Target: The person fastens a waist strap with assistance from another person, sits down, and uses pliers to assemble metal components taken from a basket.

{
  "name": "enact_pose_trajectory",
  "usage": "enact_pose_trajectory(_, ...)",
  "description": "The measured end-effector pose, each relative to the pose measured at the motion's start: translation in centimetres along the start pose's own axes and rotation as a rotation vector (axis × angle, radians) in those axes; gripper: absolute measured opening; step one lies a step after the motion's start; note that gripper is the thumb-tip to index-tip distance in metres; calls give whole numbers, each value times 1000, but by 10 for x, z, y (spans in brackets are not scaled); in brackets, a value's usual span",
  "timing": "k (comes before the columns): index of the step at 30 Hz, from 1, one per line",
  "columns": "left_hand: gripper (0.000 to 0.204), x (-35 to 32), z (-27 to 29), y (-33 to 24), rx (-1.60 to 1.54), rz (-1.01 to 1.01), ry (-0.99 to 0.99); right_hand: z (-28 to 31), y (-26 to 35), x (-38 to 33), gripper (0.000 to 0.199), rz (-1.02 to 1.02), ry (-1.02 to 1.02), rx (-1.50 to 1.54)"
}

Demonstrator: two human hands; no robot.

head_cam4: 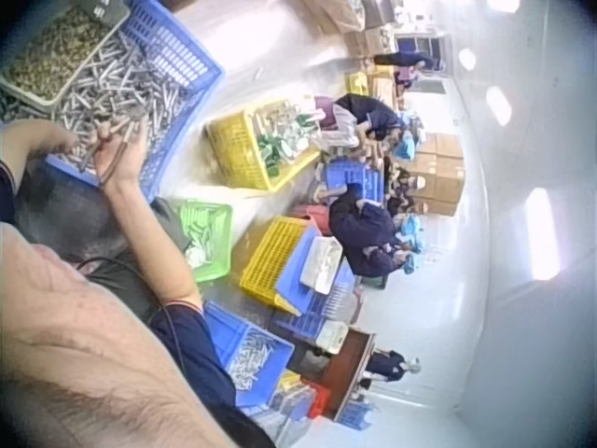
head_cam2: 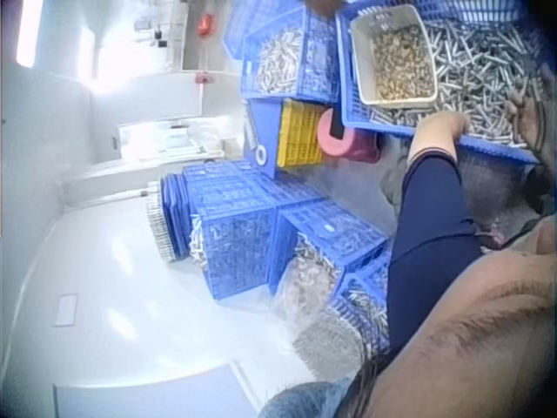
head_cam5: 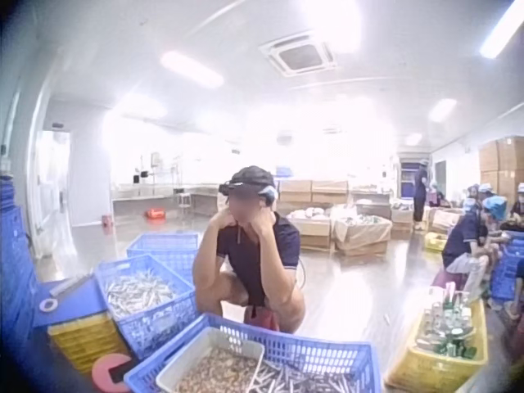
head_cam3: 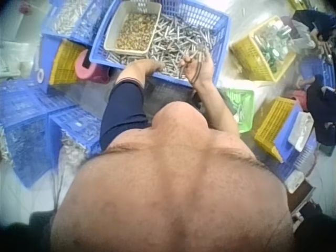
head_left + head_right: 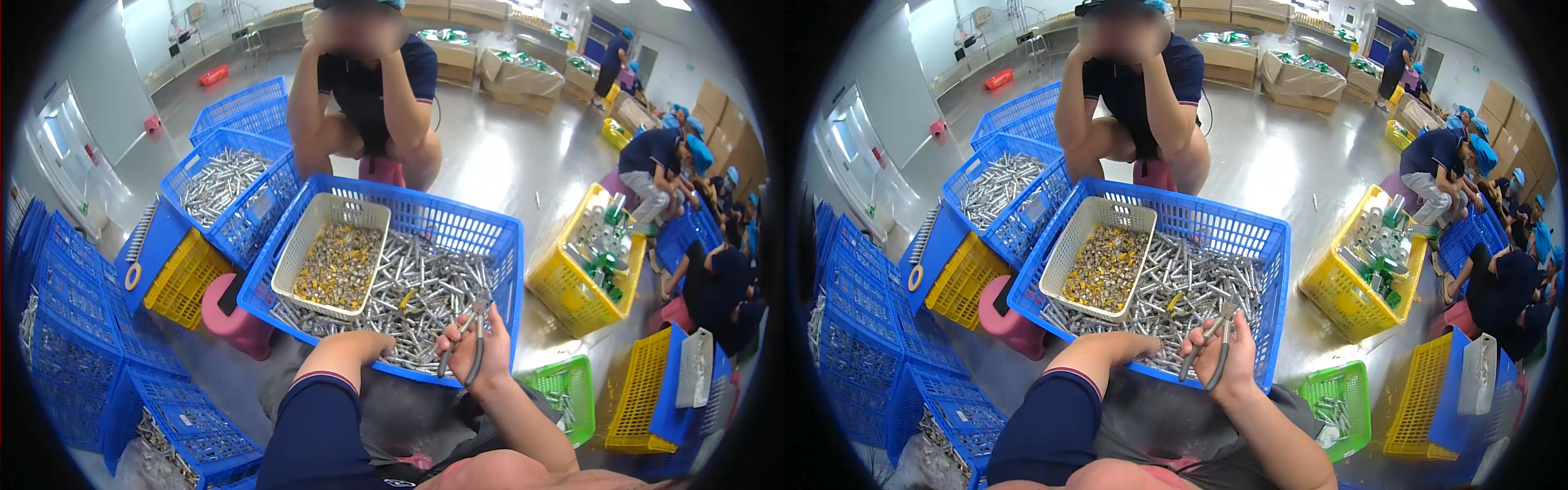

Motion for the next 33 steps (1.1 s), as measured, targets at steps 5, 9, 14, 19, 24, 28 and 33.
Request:
enact_pose_trajectory(5, 52, -46, 9, -15, 69, 49, 8, -4, 5, -11, 50, 44, 9, -5)
enact_pose_trajectory(9, 56, -8, -17, -1, 139, -4, -89, 7, 6, -9, 52, 61, 6, -11)
enact_pose_trajectory(14, 39, 149, -50, -19, -57, -428, -472, 6, 6, 10, 49, 104, 16, -14)
enact_pose_trajectory(19, 37, -10, 16, -106, -780, -756, -607, -7, 39, 6, 37, 555, 163, -49)
enact_pose_trajectory(24, 25, -112, 25, -85, -1254, -928, -534, -31, 24, -9, 36, 879, 190, -475)
enact_pose_trajectory(28, 17, -114, -2, -54, -1503, -778, -343, -22, -4, -12, 34, 805, 288, -688)
enact_pose_trajectory(33, 22, -121, -8, -49, -1472, -651, -215, -13, -16, -8, 29, 819, 254, -835)
Point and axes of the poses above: each hand's wrist, its own x-axis towards the middle knuckle, its own z-axis out of the back of the hand, y = z × x, the point moved 4 cm from there along x, towards the middle knuckle, and after that the axes turned 11 degrees about -y, right-handed, at the moved point
